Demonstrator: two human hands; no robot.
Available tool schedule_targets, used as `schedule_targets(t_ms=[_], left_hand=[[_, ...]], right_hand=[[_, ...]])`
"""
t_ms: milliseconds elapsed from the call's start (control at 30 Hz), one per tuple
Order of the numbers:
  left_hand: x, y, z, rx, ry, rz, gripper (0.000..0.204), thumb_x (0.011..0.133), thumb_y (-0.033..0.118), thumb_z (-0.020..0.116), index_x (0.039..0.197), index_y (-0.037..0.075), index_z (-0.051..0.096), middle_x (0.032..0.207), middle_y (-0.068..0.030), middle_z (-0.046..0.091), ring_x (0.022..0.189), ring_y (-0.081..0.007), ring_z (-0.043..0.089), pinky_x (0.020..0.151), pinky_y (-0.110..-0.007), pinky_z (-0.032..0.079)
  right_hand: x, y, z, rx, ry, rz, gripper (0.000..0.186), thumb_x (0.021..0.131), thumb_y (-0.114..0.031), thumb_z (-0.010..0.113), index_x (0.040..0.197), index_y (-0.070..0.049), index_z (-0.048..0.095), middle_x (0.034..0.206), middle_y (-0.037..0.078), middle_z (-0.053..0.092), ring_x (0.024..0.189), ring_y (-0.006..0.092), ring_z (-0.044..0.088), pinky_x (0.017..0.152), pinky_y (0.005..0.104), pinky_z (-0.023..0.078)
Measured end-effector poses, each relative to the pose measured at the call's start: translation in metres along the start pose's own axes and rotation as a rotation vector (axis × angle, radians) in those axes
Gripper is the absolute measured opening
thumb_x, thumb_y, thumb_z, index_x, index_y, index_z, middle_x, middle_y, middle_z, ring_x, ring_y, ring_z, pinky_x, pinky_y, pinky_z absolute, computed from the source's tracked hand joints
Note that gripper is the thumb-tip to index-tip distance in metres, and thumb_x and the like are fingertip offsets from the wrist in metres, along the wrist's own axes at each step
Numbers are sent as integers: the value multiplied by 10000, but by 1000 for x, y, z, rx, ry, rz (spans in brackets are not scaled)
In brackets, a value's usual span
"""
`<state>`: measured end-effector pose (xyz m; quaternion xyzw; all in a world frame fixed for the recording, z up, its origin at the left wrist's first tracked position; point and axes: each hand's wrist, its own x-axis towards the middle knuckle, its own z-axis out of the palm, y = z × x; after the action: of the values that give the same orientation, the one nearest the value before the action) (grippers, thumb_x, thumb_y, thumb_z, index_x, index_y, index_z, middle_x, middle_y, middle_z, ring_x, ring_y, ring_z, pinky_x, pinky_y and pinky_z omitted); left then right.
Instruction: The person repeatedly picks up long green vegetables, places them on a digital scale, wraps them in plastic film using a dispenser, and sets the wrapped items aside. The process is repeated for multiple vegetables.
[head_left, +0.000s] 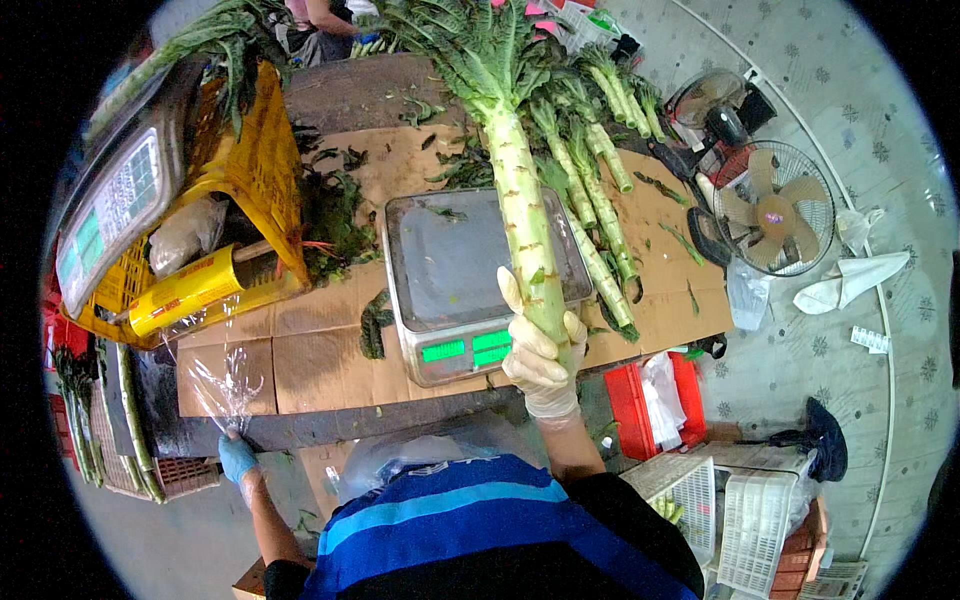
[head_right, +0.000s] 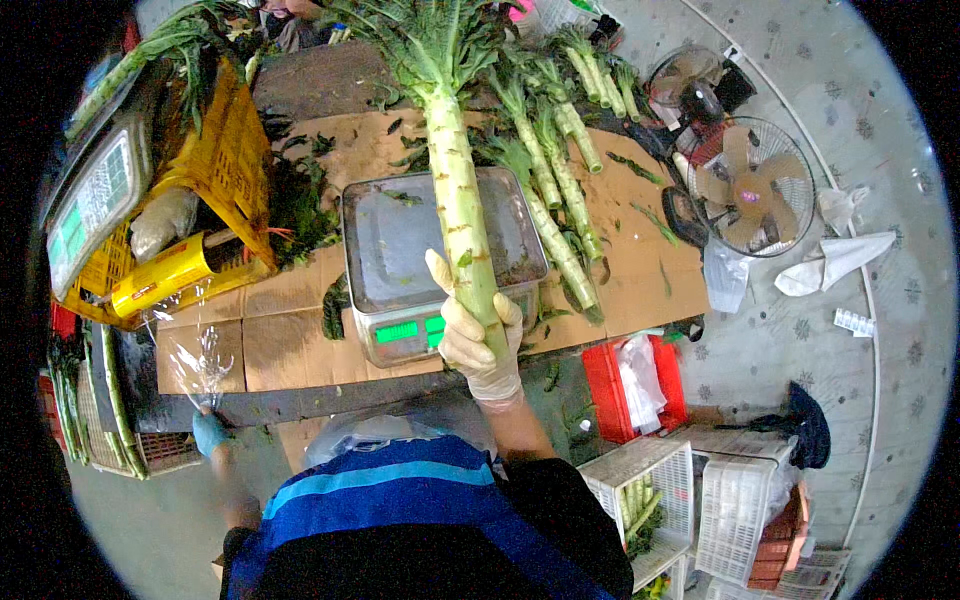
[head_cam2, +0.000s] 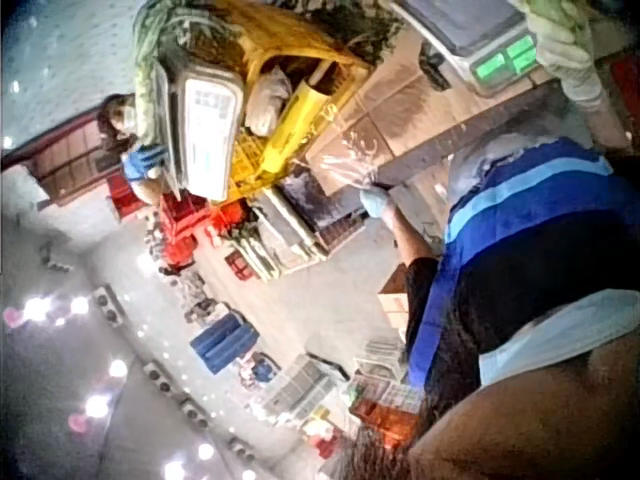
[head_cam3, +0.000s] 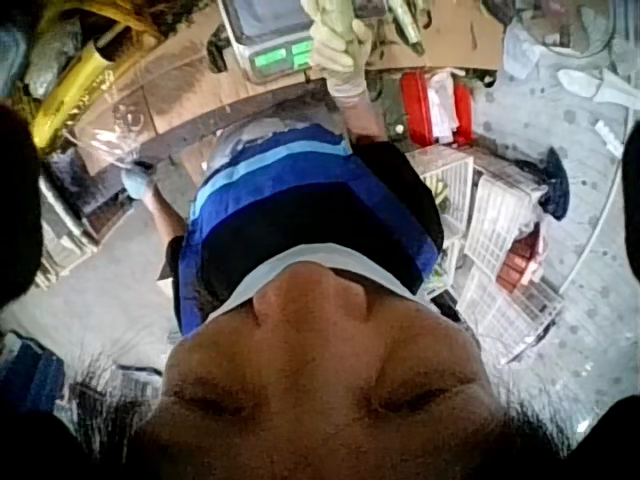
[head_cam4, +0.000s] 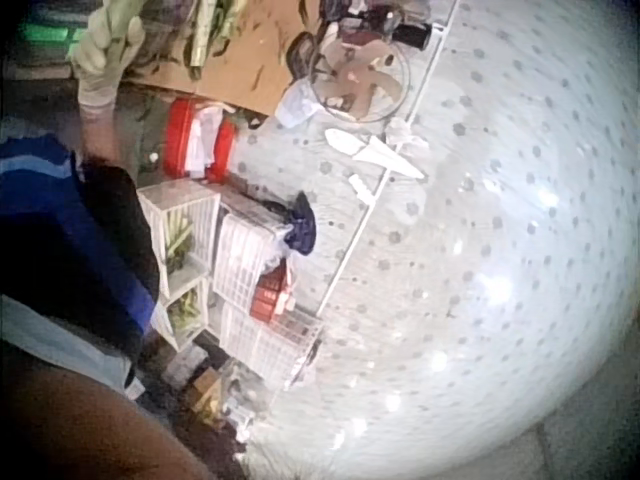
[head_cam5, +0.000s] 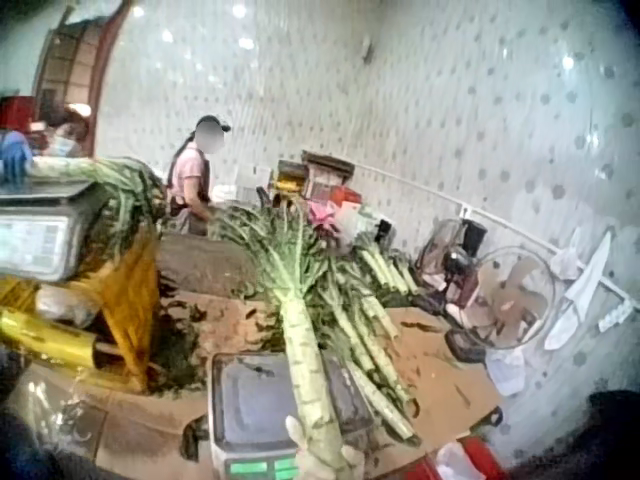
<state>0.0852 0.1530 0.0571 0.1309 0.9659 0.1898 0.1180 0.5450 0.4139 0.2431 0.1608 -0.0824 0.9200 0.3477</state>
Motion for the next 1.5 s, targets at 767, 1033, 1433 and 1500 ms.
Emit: schedule_targets(t_ms=[767, 1033, 1433, 1500], left_hand=[[-16, 4, -2, -128, 68, 46, 375, 932, 384, 490, 957, 36, 628, 899, -223, 666, 835, -411, 625, 725, -470, 462], [-25, 8, -4, -215, 134, 10, 397, 885, 421, 542, 868, 36, 640, 851, -229, 652, 790, -418, 621, 722, -467, 468], [-24, 2, 4, -196, 174, 4, 321, 850, 391, 604, 809, 76, 650, 812, -198, 651, 759, -406, 629, 688, -477, 479], [-26, 8, 5, -206, 168, 16, 327, 849, 395, 602, 794, 76, 650, 811, -198, 652, 759, -405, 630, 687, -483, 481]], right_hand=[[85, 61, -2, -7, -256, 184, 751, 890, -415, 612, 1387, 67, 319, 559, 77, 528, 331, 143, 480, 314, 230, 394], [117, 90, 15, -175, -252, 245, 726, 809, -520, 661, 1236, 29, 454, 504, 28, 514, 330, 106, 406, 333, 230, 338], [216, 164, 53, -347, -301, 419, 680, 872, -501, 587, 1261, 35, 435, 603, 88, 561, 381, 170, 525, 363, 248, 437], [248, 175, 66, -398, -332, 439, 667, 915, -529, 507, 1302, 7, 419, 693, 72, 582, 450, 172, 566, 434, 280, 417]])
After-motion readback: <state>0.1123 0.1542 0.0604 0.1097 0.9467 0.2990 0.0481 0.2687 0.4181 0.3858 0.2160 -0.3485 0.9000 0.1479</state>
